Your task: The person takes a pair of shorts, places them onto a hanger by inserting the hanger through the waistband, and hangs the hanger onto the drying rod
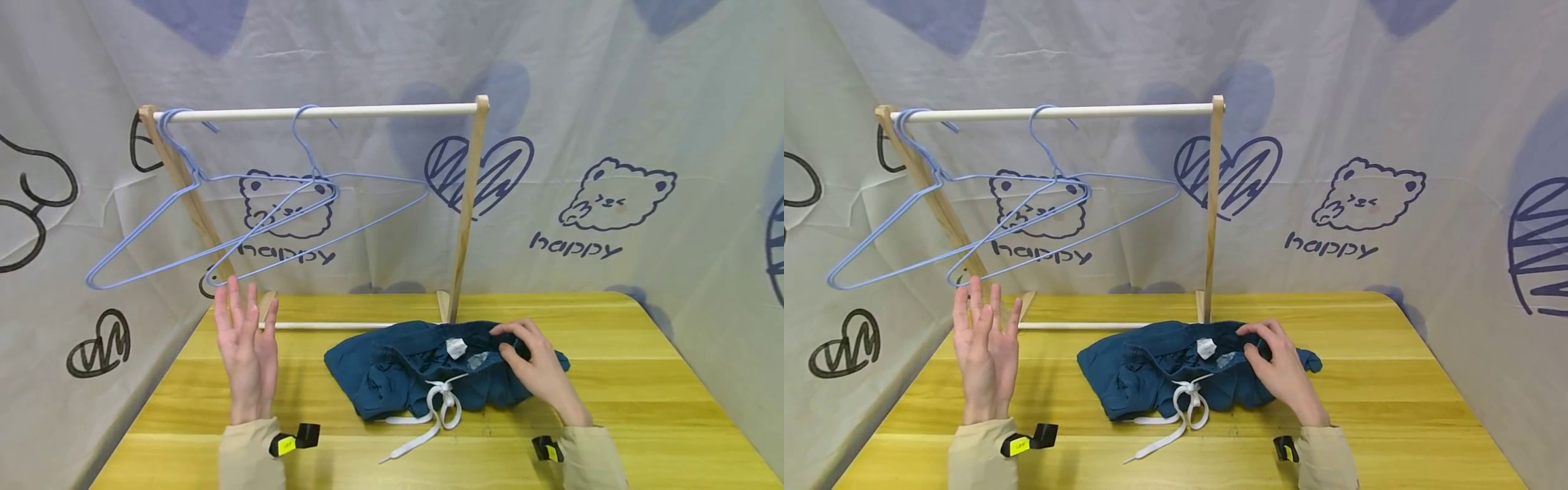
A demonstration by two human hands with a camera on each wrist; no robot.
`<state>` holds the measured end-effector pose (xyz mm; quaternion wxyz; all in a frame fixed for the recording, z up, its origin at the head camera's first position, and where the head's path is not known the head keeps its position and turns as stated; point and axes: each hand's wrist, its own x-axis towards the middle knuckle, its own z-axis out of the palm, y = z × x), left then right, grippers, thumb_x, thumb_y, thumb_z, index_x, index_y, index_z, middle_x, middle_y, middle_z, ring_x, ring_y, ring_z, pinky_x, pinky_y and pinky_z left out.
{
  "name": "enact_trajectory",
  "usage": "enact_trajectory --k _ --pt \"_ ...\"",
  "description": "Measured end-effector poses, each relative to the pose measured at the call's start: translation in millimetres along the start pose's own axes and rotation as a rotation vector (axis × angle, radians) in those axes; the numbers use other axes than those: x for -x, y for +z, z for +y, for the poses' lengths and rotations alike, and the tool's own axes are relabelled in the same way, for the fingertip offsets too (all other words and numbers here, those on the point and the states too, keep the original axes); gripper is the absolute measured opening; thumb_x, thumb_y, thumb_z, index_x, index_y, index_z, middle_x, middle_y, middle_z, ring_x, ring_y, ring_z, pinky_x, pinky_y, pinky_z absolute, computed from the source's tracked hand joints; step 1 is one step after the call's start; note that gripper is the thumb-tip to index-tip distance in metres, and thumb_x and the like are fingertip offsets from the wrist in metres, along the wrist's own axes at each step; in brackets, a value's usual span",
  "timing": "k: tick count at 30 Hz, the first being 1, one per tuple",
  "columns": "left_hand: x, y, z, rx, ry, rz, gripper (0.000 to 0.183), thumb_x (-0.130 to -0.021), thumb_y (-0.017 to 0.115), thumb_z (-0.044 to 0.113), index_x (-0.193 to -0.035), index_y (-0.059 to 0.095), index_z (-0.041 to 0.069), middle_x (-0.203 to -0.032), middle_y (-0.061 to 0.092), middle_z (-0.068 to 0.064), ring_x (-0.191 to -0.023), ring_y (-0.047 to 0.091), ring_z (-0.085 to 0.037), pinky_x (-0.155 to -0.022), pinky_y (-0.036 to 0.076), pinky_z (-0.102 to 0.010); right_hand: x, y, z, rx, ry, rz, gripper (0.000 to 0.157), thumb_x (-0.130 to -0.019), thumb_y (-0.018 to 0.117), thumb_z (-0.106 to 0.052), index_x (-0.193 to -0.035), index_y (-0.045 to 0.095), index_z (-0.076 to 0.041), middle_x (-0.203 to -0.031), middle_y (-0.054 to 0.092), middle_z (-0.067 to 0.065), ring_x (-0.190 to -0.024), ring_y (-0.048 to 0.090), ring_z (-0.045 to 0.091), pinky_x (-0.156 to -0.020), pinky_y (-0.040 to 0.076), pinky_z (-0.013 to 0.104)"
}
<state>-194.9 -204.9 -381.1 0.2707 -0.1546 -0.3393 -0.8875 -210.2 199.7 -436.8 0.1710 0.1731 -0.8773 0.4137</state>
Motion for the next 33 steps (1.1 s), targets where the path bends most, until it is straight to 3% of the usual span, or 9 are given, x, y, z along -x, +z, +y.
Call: enact_trajectory --k 6,10,16,18,20,24,27,31,33 --pt "-0.7 -1.6 0.9 -0.013 0.003 -0.008 0.071 -0.103 0.047 0.001 -0.160 0.007 0.015 -0.171 0.005 -0.001 -0.157 0.008 -0.028 -0.114 0.042 -0.033 0.0 0.3 1.0 0.000 -0.001 -0.004 0.022 -0.095 0.058 -0.001 -0.114 0.068 -0.006 -0.113 0.061 0.013 -0.110 0.058 0.033 -0.093 0.045 0.055" --pt "-0.5 -1.5 1.1 -0.015 0.014 -0.001 0.066 -0.103 0.046 0.001 -0.159 0.013 0.014 -0.168 0.014 -0.003 -0.151 0.020 -0.027 -0.110 0.046 -0.033 0.3 0.2 0.8 0.012 -0.005 -0.006 0.022 -0.095 0.058 -0.001 -0.114 0.068 -0.005 -0.113 0.061 0.013 -0.109 0.058 0.033 -0.092 0.046 0.053" --pt "-2.6 0.0 -0.3 0.037 0.088 0.109 0.058 -0.100 0.050 -0.004 -0.150 0.025 0.010 -0.134 0.040 -0.009 -0.119 0.049 -0.021 -0.097 0.052 -0.032 0.6 0.7 1.0 0.028 -0.011 -0.003 0.022 -0.096 0.058 -0.002 -0.114 0.069 -0.008 -0.113 0.061 0.012 -0.108 0.058 0.032 -0.090 0.046 0.051" --pt "-3.2 0.2 0.4 0.030 0.099 0.158 0.059 -0.100 0.051 -0.005 -0.149 0.024 0.011 -0.131 0.039 -0.008 -0.117 0.047 -0.020 -0.096 0.051 -0.031 0.6 0.9 1.3 0.023 -0.011 -0.004 0.022 -0.095 0.058 -0.001 -0.114 0.069 -0.007 -0.113 0.061 0.013 -0.108 0.058 0.032 -0.091 0.046 0.051" --pt "-3.6 0.3 2.1 0.018 0.080 0.182 0.064 -0.100 0.051 -0.004 -0.153 0.019 0.014 -0.139 0.033 -0.007 -0.128 0.039 -0.021 -0.104 0.047 -0.034 0.5 1.2 2.0 0.023 -0.010 -0.005 0.022 -0.095 0.058 -0.001 -0.114 0.069 -0.006 -0.113 0.061 0.013 -0.109 0.058 0.032 -0.091 0.046 0.052" --pt "-4.3 -0.4 6.0 -0.001 0.004 0.126 0.081 -0.101 0.050 0.000 -0.161 -0.001 0.021 -0.166 0.001 -0.003 -0.155 0.006 -0.024 -0.126 0.023 -0.045 0.1 1.3 2.7 0.022 -0.008 -0.006 0.022 -0.095 0.058 -0.001 -0.114 0.068 -0.005 -0.113 0.061 0.013 -0.108 0.058 0.031 -0.091 0.046 0.051" --pt "-5.2 -1.2 6.9 0.012 -0.021 0.067 0.085 -0.102 0.048 0.001 -0.162 -0.007 0.024 -0.170 -0.012 0.001 -0.159 -0.005 -0.023 -0.130 0.007 -0.051 -0.1 1.1 2.2 0.025 -0.009 -0.004 0.022 -0.095 0.058 -0.001 -0.114 0.069 -0.007 -0.113 0.061 0.012 -0.108 0.058 0.031 -0.090 0.046 0.051" --pt "-5.7 -1.8 7.1 0.014 -0.013 0.053 0.083 -0.102 0.047 0.001 -0.162 -0.006 0.024 -0.171 -0.009 -0.001 -0.159 -0.002 -0.024 -0.129 0.008 -0.054 -0.1 0.4 -0.6 0.019 -0.014 -0.002 0.022 -0.096 0.059 -0.001 -0.114 0.070 -0.009 -0.113 0.062 0.011 -0.107 0.059 0.030 -0.090 0.046 0.051" --pt "-5.5 -1.9 7.6 0.014 0.004 0.053 0.081 -0.102 0.046 0.000 -0.162 -0.002 0.025 -0.170 -0.004 -0.002 -0.158 0.001 -0.026 -0.127 0.022 -0.051 -0.3 0.2 -1.5 0.016 -0.013 -0.006 0.022 -0.096 0.059 -0.001 -0.114 0.069 -0.009 -0.113 0.062 0.011 -0.108 0.059 0.031 -0.091 0.047 0.052"
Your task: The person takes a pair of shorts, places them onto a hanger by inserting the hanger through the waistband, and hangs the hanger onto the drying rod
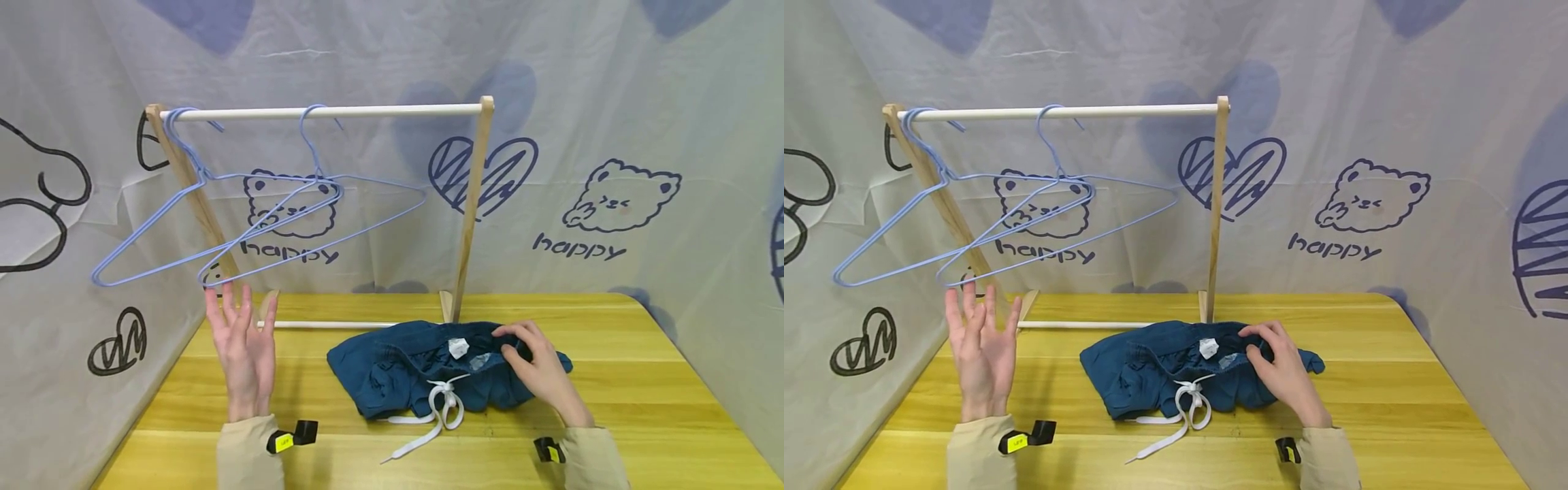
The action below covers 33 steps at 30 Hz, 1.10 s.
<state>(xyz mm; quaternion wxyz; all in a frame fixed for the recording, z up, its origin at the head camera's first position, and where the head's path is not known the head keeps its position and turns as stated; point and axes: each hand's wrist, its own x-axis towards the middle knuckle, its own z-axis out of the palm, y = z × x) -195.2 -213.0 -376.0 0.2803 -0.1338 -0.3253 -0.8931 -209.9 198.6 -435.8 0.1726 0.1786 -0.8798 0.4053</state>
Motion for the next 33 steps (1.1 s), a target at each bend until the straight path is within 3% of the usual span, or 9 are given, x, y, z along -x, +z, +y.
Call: enact_trajectory --k 5,13,22,28,33 --pt "-0.5 0.3 0.6 0.051 0.055 -0.021 0.070 -0.102 0.043 -0.003 -0.160 0.014 0.025 -0.153 0.029 -0.006 -0.147 0.021 -0.027 -0.108 0.050 -0.041 0.2 1.2 2.6 0.002 0.011 -0.011 0.022 -0.095 0.058 -0.001 -0.114 0.068 -0.007 -0.113 0.061 0.013 -0.109 0.058 0.033 -0.091 0.046 0.054" --pt "-1.5 -1.7 1.6 0.132 0.092 -0.070 0.050 -0.103 0.047 -0.001 -0.149 0.033 0.011 -0.120 0.057 -0.012 -0.122 0.053 -0.026 -0.099 0.056 -0.044 0.6 0.7 2.3 0.004 0.022 -0.008 0.022 -0.095 0.058 -0.001 -0.114 0.068 -0.005 -0.113 0.061 0.013 -0.109 0.058 0.033 -0.092 0.046 0.053" --pt "1.5 0.0 1.2 0.214 0.045 -0.170 0.028 -0.107 0.042 0.006 -0.128 0.056 -0.006 -0.094 0.064 -0.016 -0.104 0.068 -0.030 -0.095 0.059 -0.040 0.9 -0.6 0.5 0.015 0.023 -0.007 0.022 -0.096 0.058 -0.002 -0.114 0.069 -0.009 -0.114 0.061 0.012 -0.109 0.058 0.032 -0.091 0.046 0.050" --pt "2.5 3.3 1.2 0.238 0.037 -0.208 0.032 -0.108 0.043 0.015 -0.109 0.065 -0.009 -0.085 0.062 -0.015 -0.098 0.071 -0.031 -0.096 0.059 -0.039 1.2 -0.7 1.4 0.013 0.026 -0.010 0.023 -0.096 0.057 -0.002 -0.114 0.069 -0.008 -0.114 0.061 0.013 -0.109 0.058 0.033 -0.091 0.046 0.051" --pt "2.8 4.8 2.0 0.228 0.054 -0.294 0.037 -0.108 0.044 0.019 -0.107 0.066 -0.011 -0.079 0.061 -0.013 -0.097 0.071 -0.030 -0.095 0.059 -0.039 1.0 -0.7 1.2 -0.001 0.042 -0.019 0.023 -0.096 0.057 -0.002 -0.115 0.069 -0.008 -0.115 0.061 0.014 -0.111 0.058 0.034 -0.093 0.045 0.053"
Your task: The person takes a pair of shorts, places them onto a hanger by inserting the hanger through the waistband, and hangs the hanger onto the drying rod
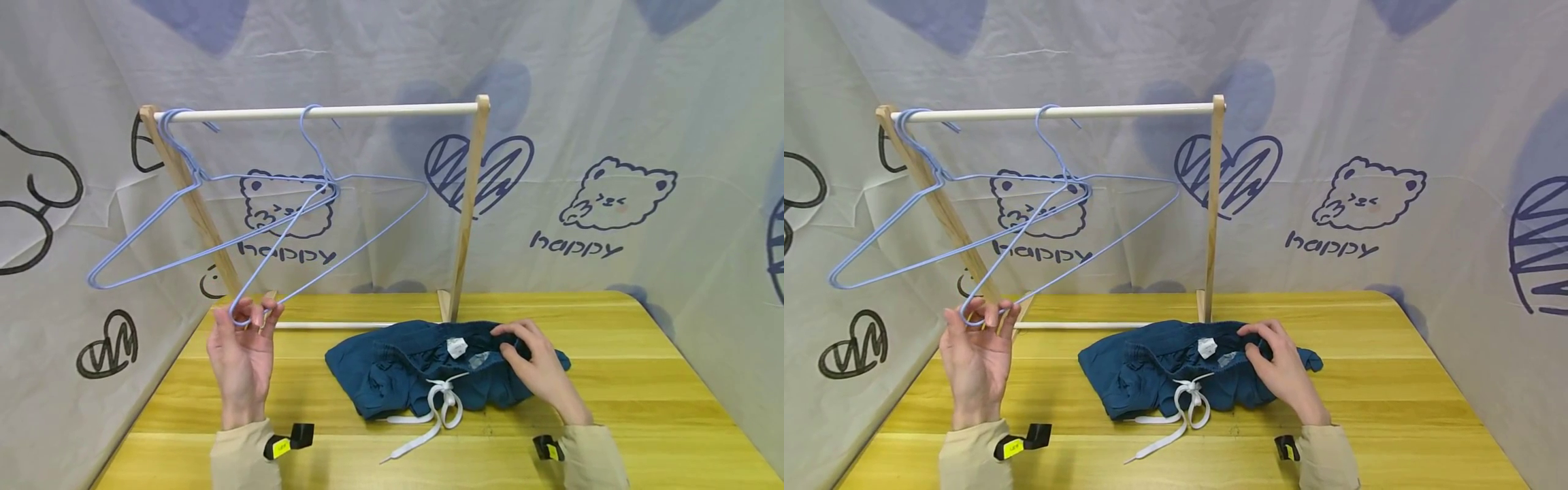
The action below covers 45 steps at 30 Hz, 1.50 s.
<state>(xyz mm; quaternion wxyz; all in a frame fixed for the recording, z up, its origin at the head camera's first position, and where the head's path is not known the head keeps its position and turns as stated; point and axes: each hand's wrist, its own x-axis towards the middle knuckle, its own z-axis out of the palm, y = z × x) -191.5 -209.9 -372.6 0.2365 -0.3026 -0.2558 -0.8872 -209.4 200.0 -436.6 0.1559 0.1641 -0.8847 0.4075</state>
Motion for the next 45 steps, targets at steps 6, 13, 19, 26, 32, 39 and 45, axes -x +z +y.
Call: enact_trajectory --k 6,13,19,26,32,39,45 --pt "0.9 7.9 -0.2 -0.113 -0.038 -0.061 0.039 -0.108 0.040 0.017 -0.109 0.066 -0.012 -0.077 0.060 -0.011 -0.095 0.070 -0.025 -0.095 0.059 -0.035 -1 -0.6 -2 -0.006 0.003 -0.004 0.023 -0.096 0.056 -0.003 -0.115 0.069 -0.007 -0.115 0.061 0.013 -0.111 0.058 0.033 -0.093 0.045 0.054" --pt "2.9 13.5 -3.2 -0.184 -0.063 -0.076 0.034 -0.109 0.036 0.009 -0.110 0.064 -0.010 -0.079 0.065 -0.011 -0.096 0.070 -0.023 -0.098 0.057 -0.034 -1 0.0 -1 -0.009 0.001 -0.005 0.023 -0.096 0.057 -0.002 -0.115 0.068 -0.007 -0.115 0.061 0.014 -0.111 0.057 0.033 -0.093 0.045 0.054" --pt "4.0 13.8 -6.2 -0.206 -0.075 -0.079 0.032 -0.109 0.035 0.009 -0.113 0.063 -0.007 -0.082 0.065 -0.010 -0.101 0.070 -0.022 -0.101 0.056 -0.033 -2 0.5 0 -0.012 -0.002 -0.008 0.023 -0.096 0.057 -0.002 -0.115 0.068 -0.006 -0.115 0.060 0.014 -0.110 0.058 0.033 -0.093 0.045 0.054" --pt "5.3 14.8 -9.1 -0.212 -0.082 -0.079 0.032 -0.109 0.036 0.010 -0.116 0.062 -0.007 -0.084 0.065 -0.009 -0.105 0.070 -0.024 -0.104 0.053 -0.035 -2 -0.1 0 -0.014 0.005 -0.011 0.023 -0.096 0.056 -0.003 -0.116 0.068 -0.006 -0.115 0.060 0.014 -0.111 0.057 0.034 -0.093 0.045 0.054" --pt "6.2 17.8 -12.1 -0.206 -0.087 -0.066 0.032 -0.109 0.036 0.012 -0.118 0.061 -0.006 -0.083 0.067 -0.010 -0.107 0.070 -0.024 -0.106 0.052 -0.036 -2 -1.5 -1 -0.015 0.010 -0.010 0.023 -0.097 0.057 -0.004 -0.116 0.069 -0.008 -0.115 0.060 0.013 -0.111 0.057 0.033 -0.093 0.045 0.054" --pt "8.0 23.3 -13.7 -0.200 -0.079 -0.049 0.032 -0.109 0.036 0.011 -0.119 0.061 -0.006 -0.084 0.067 -0.010 -0.107 0.070 -0.023 -0.106 0.052 -0.036 -1 -0.8 0 -0.018 0.007 -0.009 0.023 -0.097 0.057 -0.003 -0.115 0.069 -0.009 -0.115 0.060 0.013 -0.111 0.057 0.034 -0.094 0.045 0.055" --pt "8.6 30.0 -13.7 -0.190 -0.081 -0.026 0.032 -0.109 0.037 0.012 -0.119 0.061 -0.005 -0.083 0.067 -0.010 -0.107 0.071 -0.023 -0.106 0.051 -0.036 0 -0.8 1 -0.021 0.009 -0.011 0.022 -0.097 0.057 -0.004 -0.115 0.068 -0.009 -0.116 0.060 0.014 -0.112 0.057 0.034 -0.094 0.044 0.055"
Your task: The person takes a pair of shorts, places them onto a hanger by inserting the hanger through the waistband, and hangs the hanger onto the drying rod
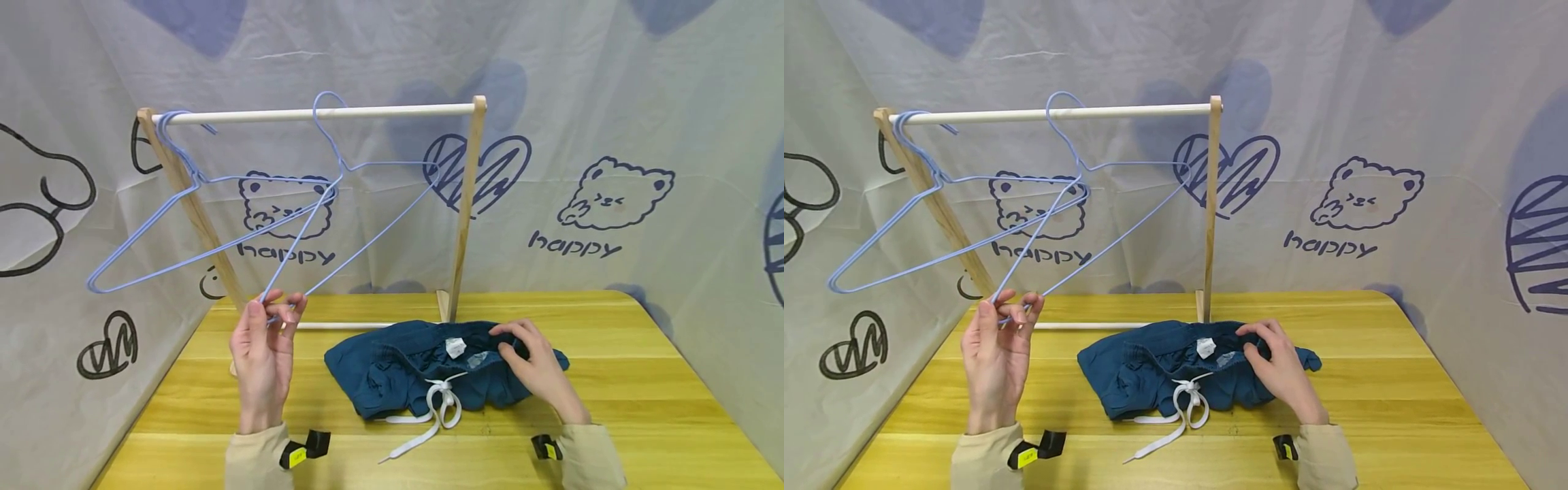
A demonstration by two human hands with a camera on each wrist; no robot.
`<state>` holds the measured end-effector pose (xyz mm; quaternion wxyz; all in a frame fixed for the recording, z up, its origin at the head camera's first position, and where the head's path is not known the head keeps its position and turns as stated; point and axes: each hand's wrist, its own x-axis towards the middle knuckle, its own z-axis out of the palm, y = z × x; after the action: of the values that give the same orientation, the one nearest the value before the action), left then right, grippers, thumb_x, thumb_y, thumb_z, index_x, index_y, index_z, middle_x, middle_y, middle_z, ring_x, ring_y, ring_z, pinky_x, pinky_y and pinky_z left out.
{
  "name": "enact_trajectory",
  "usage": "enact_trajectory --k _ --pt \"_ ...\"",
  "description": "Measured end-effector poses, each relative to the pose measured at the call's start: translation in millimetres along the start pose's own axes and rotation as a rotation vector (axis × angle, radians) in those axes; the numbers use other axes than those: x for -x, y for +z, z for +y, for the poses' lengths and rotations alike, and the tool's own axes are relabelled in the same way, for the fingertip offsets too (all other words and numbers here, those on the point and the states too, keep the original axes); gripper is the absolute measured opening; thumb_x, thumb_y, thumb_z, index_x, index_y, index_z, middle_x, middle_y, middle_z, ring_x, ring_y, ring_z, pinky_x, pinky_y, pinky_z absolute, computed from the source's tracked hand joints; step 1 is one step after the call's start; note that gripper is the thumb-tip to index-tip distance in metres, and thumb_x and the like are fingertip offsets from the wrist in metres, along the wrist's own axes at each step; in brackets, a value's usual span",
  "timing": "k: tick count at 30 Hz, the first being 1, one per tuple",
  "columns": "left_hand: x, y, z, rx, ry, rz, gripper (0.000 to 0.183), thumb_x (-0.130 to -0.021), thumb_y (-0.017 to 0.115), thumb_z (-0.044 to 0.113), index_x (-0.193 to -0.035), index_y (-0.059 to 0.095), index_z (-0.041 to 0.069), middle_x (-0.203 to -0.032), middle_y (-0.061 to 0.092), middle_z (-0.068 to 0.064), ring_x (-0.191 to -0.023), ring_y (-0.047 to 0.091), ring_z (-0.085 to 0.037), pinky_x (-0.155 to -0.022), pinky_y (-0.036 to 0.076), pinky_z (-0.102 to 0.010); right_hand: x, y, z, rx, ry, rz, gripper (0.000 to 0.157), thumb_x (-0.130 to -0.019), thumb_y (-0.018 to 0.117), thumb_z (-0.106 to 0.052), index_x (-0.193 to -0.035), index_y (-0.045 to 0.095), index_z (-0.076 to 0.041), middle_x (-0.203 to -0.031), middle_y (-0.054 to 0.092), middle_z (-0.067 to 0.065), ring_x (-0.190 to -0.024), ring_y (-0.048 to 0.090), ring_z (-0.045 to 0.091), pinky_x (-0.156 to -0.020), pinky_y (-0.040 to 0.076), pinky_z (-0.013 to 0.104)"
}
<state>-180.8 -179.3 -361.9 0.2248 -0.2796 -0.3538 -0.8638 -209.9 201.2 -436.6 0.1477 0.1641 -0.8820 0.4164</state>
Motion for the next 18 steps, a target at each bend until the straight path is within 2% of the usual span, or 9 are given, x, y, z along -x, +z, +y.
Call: enact_trajectory --k 18 --pt "0.2 2.1 3.0 0.028 0.047 0.029 0.032 -0.109 0.036 0.012 -0.118 0.060 -0.007 -0.080 0.066 -0.010 -0.106 0.071 -0.024 -0.106 0.052 -0.038 0.0 0.1 0.5 0.003 0.004 0.001 0.022 -0.097 0.057 -0.004 -0.115 0.068 -0.009 -0.116 0.060 0.014 -0.113 0.057 0.035 -0.094 0.044 0.055"
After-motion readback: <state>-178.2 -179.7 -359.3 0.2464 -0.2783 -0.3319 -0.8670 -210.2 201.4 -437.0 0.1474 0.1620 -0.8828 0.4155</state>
